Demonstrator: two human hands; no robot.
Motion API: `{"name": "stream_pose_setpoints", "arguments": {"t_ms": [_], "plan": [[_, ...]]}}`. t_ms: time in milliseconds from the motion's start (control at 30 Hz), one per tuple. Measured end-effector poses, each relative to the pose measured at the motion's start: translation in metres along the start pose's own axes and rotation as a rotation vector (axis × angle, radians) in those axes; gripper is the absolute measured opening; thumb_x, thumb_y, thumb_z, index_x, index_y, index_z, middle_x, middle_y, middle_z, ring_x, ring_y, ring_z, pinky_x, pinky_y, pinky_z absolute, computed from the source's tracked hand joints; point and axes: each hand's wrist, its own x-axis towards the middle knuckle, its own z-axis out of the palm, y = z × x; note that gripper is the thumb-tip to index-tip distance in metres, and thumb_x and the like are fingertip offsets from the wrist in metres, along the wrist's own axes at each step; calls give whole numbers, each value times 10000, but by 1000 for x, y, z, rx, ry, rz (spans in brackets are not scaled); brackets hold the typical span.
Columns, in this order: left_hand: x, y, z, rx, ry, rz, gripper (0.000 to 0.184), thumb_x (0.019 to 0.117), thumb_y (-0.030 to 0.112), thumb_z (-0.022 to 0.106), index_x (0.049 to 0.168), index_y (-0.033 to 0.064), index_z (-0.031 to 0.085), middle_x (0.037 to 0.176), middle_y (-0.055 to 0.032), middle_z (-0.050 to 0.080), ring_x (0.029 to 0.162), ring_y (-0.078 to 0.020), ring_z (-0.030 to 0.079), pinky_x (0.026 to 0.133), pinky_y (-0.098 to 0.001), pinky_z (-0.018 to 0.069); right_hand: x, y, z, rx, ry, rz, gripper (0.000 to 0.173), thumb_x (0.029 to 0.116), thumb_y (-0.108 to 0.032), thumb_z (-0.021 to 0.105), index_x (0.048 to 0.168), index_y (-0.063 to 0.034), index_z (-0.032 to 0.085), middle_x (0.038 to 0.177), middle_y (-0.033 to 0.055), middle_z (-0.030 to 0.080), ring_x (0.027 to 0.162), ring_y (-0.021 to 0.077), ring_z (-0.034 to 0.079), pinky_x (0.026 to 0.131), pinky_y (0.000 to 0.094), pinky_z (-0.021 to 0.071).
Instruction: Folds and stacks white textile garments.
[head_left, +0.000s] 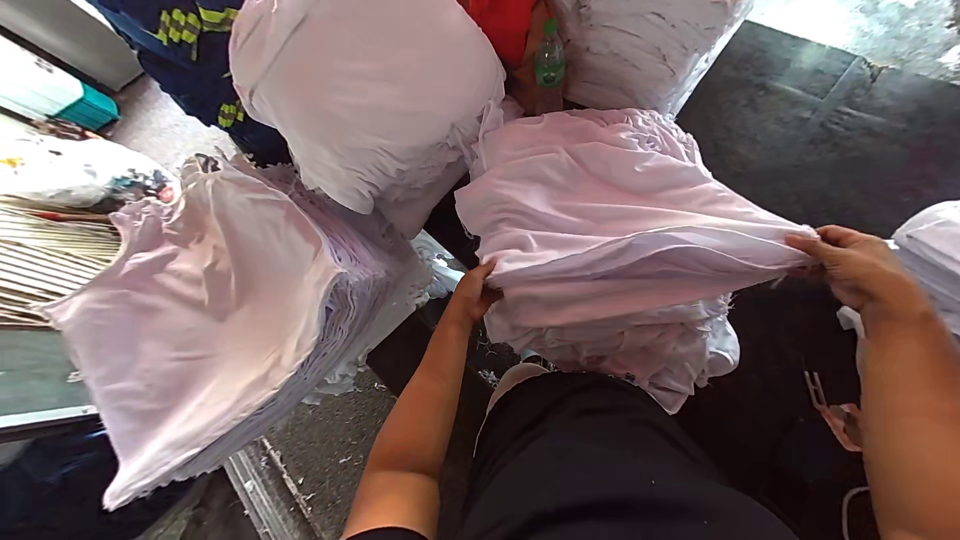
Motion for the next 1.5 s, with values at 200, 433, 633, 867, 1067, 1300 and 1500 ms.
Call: {"name": "stream_pose_setpoints", "arguments": {"t_ms": [200,433,633,867,1067,1300,1500], "plan": [[-28,40,10,81,-58,408,282,1103,215,428,1205,7,588,977,-34,675,878,-74,660,848,-300,567,6,-15,-12,-151,65,-108,322,996,-254,681,1160,14,612,954,122,611,757,141,580,760,396,532],[-8,-76,26,551,71,23,476,1099,289,476,1347,-112,541,1311,-315,588,1219,-388,592,1049,-526,467,6,-11,-7,-248,84,-97,341,1003,-222,676,1151,79,615,1026,255,622,850,287,576,830,539,478],[-50,-99,28,228,37,-142,456,1108,301,451,1382,-61,499,1232,-236,623,1051,-263,654,892,-417,563,6,20,2,-304,-62,19,368,1029,-224,639,1167,116,608,1081,323,636,944,418,640,890,616,502],[-58,46,-13,243,186,613,232,1092,186,457,1110,-4,589,902,17,623,814,-33,625,815,-283,557,-2,-33,-3,56,72,-216,247,981,-162,683,1122,32,625,938,67,628,772,66,590,767,289,539],[4,28,-50,529,333,330,458,1074,284,546,1328,-97,529,1197,-272,633,1019,-298,671,930,-471,553,-25,9,50,-169,50,-222,350,1025,-238,644,1184,69,590,1017,271,652,839,388,667,796,596,555],[15,-37,-38,530,212,-269,499,1069,457,498,1306,22,549,982,-106,598,734,-146,549,640,-306,483,0,61,78,-332,-56,36,511,1006,-248,674,1329,121,528,1214,343,623,1065,456,656,961,607,506],[0,20,-19,166,-31,360,419,1107,369,396,1373,63,501,1178,-79,642,1027,-118,643,936,-333,542,5,61,79,-415,-124,13,509,1039,-298,611,1239,169,574,1249,408,569,1218,524,547,1040,674,394]]}}
